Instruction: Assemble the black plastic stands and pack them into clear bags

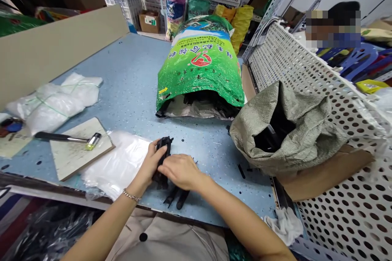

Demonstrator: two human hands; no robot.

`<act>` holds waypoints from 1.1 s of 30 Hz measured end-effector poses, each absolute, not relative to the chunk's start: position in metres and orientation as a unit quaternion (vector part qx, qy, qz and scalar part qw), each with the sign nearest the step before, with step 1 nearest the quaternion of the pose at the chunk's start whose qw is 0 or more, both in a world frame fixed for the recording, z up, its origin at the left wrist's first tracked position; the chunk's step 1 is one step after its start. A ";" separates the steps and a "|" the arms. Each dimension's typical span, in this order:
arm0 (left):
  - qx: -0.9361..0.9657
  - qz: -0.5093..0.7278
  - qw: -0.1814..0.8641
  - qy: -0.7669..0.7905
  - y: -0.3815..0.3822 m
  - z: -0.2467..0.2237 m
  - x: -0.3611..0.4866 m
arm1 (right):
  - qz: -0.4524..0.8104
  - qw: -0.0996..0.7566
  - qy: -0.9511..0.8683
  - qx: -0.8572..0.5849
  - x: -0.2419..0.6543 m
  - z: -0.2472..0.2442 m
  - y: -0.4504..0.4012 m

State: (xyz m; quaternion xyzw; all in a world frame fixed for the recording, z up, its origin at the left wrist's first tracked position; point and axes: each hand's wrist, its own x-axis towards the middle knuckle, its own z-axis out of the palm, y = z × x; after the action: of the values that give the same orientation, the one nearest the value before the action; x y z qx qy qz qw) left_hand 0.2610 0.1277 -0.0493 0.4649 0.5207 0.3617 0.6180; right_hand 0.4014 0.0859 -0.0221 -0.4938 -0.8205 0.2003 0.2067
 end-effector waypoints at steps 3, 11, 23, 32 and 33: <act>0.578 0.318 0.562 0.499 0.109 -0.073 0.263 | 0.288 0.213 -0.696 -0.622 0.399 -0.014 0.151; 0.667 0.322 0.506 0.441 0.088 -0.080 0.264 | 0.357 0.240 -0.527 -0.733 0.377 -0.018 0.275; 0.352 0.400 0.712 0.457 0.156 -0.030 0.259 | 0.355 0.295 -0.639 -0.615 0.400 -0.020 0.108; 0.361 0.333 0.784 0.379 0.120 0.000 0.249 | 0.195 0.275 -0.754 -0.564 0.419 -0.011 0.129; 0.370 0.338 0.773 0.390 0.121 0.000 0.249 | 0.240 0.290 -0.729 -0.572 0.416 -0.011 0.128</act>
State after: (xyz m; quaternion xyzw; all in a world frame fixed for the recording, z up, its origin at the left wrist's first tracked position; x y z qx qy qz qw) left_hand 0.2490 0.1205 0.0000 0.3698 0.3896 0.3376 0.7730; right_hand 0.4164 0.1279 -0.0105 -0.5719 -0.7286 0.2405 0.2902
